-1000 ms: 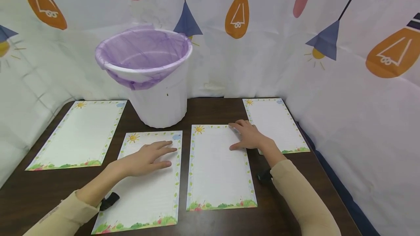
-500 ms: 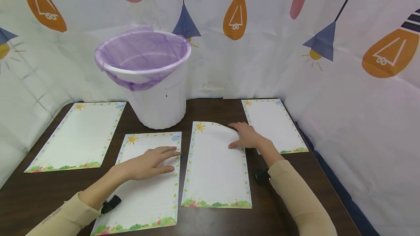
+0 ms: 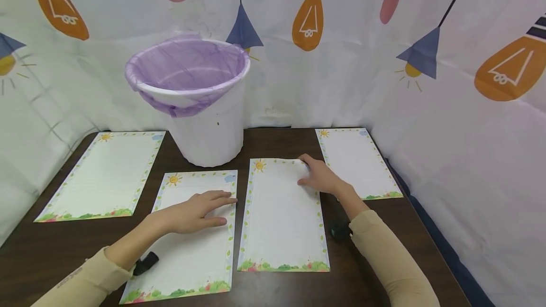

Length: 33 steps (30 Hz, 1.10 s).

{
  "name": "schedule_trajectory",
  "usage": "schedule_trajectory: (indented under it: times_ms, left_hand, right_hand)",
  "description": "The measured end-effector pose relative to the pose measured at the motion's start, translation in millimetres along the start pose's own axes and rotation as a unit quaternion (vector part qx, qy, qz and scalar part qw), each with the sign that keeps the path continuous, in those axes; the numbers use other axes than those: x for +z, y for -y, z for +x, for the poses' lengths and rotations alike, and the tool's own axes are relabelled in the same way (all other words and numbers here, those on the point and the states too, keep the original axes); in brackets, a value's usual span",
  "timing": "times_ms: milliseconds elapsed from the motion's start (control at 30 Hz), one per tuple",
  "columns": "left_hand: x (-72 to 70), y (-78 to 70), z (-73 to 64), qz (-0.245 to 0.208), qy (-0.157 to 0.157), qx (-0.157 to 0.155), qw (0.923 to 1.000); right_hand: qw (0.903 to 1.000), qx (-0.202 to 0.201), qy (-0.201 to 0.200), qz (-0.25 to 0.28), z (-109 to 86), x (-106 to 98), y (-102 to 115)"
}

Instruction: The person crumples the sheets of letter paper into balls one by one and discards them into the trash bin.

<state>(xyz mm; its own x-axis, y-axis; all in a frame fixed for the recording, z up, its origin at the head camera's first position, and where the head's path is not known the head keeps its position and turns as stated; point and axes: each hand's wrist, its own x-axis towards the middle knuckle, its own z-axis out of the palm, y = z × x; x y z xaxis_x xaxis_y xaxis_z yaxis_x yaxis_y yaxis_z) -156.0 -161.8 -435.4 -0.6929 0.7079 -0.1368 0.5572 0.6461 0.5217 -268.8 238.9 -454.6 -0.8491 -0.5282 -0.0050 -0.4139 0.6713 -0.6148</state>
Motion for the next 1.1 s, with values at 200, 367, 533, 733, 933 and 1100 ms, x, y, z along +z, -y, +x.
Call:
schedule_trajectory:
  times_ms: [200, 367, 533, 733, 933, 1100]
  left_hand:
    - [-0.7, -0.7, -0.1, 0.003, -0.001, 0.000, 1.0000]
    - [-0.7, -0.9, 0.6, 0.009, -0.008, -0.002, 0.9999]
    - [-0.1, 1.3, 1.6, 0.028, -0.034, -0.009, 0.9990]
    - [-2.5, 1.1, 4.2, 0.012, -0.051, -0.003, 0.9986]
    - [-2.5, -3.5, 6.4, -0.021, -0.036, 0.003, 0.9991]
    - [-1.6, -5.3, 8.4, -0.066, -0.024, 0.013, 0.9975]
  right_hand:
    - [0.9977, -0.038, -0.040, 0.041, 0.0, 1.3, -2.0]
    - [0.9948, -0.049, -0.075, 0.048, -1.1, 0.6, -3.1]
    - [0.9906, -0.029, -0.108, 0.078, -4.0, -5.2, 2.8]
    - [0.9831, -0.010, -0.116, 0.141, -12.0, -18.3, 26.0]
    - [0.9758, 0.014, -0.111, 0.188, -19.3, -26.2, 37.0]
    - [0.9617, 0.033, -0.129, 0.239, -14.3, -21.4, 13.8]
